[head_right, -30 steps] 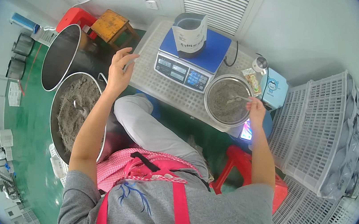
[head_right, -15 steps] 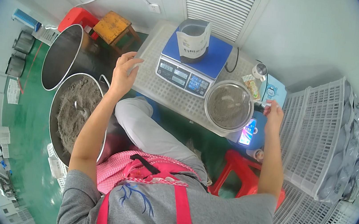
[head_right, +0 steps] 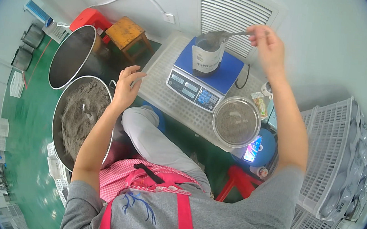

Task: Scooping a gray powder into individual bags, weighing them, and placing them in a crate.

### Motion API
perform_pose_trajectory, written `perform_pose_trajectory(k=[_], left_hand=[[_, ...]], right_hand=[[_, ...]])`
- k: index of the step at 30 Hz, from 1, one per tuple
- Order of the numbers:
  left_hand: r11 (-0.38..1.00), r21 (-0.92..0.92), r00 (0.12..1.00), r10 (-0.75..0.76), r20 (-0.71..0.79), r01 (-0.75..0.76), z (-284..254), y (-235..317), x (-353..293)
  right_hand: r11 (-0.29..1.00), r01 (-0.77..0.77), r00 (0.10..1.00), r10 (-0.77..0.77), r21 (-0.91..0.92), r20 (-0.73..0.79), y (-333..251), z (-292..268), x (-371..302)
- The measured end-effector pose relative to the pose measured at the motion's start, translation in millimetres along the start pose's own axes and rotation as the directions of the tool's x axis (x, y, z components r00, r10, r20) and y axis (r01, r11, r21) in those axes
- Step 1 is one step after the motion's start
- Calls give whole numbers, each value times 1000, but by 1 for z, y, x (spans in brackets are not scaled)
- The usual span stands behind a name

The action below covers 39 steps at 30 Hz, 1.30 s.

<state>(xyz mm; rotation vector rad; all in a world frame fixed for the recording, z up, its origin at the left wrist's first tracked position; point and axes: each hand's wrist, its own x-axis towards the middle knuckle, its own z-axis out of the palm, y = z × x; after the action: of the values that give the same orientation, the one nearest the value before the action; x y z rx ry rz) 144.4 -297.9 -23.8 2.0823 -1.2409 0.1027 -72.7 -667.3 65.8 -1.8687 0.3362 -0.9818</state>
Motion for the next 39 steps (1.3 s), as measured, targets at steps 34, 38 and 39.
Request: perform_pose_trajectory(k=[34, 38, 39], left_hand=[[962, -238, 980, -94, 175, 135, 86, 1, 29], [925, -276, 944, -183, 274, 260, 125, 20, 57], [948, -240, 964, -158, 214, 208, 142, 21, 60]], right_hand=[[393, -26, 873, 457, -919, 171, 190, -94, -197], [938, -253, 945, 292, -238, 144, 142, 24, -86], [971, -224, 965, 233, -88, 122, 133, 47, -68]])
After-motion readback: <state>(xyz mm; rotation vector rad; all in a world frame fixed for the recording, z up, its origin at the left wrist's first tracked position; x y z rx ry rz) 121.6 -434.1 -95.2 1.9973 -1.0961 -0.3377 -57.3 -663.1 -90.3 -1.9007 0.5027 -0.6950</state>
